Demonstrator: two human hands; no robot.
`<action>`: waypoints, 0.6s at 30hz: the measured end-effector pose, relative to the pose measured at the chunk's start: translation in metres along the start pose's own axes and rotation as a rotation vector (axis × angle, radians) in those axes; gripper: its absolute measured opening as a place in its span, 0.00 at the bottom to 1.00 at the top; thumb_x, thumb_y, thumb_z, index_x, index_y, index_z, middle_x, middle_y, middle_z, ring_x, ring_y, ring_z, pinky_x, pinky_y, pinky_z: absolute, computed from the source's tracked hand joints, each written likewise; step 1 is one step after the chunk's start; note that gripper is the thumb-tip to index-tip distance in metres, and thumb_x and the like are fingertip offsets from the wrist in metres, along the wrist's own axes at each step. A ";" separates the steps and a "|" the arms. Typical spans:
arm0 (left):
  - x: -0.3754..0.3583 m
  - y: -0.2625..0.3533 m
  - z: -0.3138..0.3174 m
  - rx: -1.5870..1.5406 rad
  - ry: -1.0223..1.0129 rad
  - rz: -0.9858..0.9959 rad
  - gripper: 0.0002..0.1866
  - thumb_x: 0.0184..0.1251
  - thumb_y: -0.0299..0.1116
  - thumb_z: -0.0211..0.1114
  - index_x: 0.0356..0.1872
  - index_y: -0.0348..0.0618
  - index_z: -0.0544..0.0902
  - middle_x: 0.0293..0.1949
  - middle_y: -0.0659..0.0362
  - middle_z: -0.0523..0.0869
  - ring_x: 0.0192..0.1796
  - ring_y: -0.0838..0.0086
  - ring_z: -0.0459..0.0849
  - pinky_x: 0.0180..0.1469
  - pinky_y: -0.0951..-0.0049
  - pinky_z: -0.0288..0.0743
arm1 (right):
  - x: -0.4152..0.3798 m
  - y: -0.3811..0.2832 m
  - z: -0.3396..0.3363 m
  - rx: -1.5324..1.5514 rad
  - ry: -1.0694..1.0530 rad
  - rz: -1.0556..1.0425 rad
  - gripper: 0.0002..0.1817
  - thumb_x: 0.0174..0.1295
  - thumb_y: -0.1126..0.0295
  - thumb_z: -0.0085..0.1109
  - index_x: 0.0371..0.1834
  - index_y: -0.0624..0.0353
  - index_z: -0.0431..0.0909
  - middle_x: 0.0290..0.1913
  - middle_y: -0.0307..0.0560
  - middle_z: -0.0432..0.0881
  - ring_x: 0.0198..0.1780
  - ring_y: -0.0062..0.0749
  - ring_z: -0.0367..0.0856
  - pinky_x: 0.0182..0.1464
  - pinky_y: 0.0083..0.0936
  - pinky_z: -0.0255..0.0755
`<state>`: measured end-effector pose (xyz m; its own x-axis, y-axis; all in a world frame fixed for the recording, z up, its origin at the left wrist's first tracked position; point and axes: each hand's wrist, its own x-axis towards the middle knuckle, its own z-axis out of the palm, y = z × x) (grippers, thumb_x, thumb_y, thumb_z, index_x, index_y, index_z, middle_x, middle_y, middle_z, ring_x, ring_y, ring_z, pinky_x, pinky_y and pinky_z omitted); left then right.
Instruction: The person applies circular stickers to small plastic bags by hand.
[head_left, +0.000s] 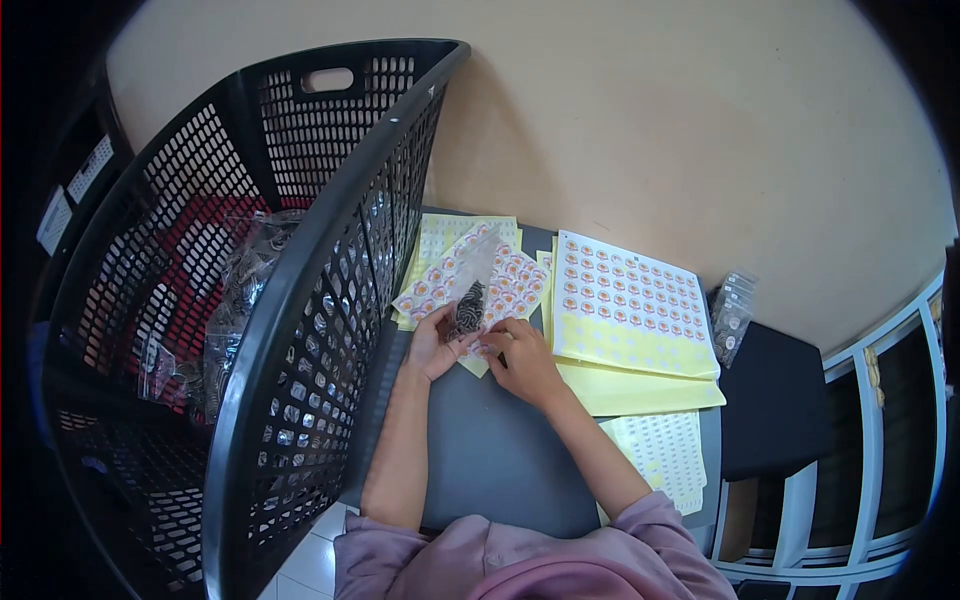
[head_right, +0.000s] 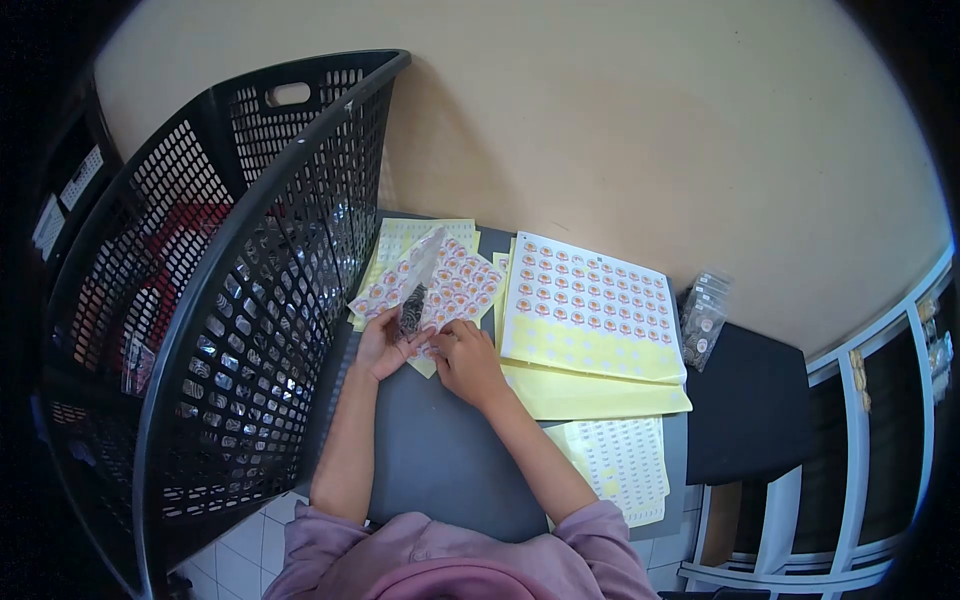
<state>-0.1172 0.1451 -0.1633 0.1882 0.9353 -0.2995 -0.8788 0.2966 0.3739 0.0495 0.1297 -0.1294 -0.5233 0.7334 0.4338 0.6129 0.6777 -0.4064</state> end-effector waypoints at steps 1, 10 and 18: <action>-0.001 0.000 0.001 -0.032 -0.021 -0.009 0.15 0.65 0.32 0.46 0.47 0.32 0.70 0.45 0.48 0.75 0.47 0.57 0.75 0.53 0.54 0.72 | 0.001 0.000 0.000 -0.003 -0.019 -0.011 0.10 0.46 0.73 0.58 0.34 0.57 0.80 0.36 0.43 0.74 0.42 0.36 0.72 0.41 0.31 0.65; 0.006 0.005 -0.020 -0.181 -0.157 -0.024 0.16 0.64 0.32 0.45 0.49 0.34 0.70 0.49 0.47 0.74 0.51 0.52 0.73 0.58 0.49 0.65 | 0.005 -0.003 -0.005 -0.089 -0.121 -0.088 0.14 0.45 0.73 0.57 0.39 0.52 0.78 0.36 0.44 0.73 0.42 0.36 0.72 0.41 0.31 0.66; 0.003 0.006 -0.011 -0.150 -0.125 -0.039 0.16 0.64 0.31 0.45 0.50 0.33 0.69 0.49 0.49 0.75 0.53 0.56 0.73 0.57 0.50 0.67 | -0.021 0.037 -0.084 -0.215 0.010 0.077 0.23 0.36 0.66 0.66 0.40 0.54 0.75 0.36 0.45 0.72 0.42 0.38 0.71 0.43 0.32 0.65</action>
<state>-0.1271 0.1475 -0.1710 0.2683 0.9431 -0.1964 -0.9235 0.3098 0.2264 0.1324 0.1350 -0.0860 -0.4648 0.7814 0.4165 0.7635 0.5919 -0.2584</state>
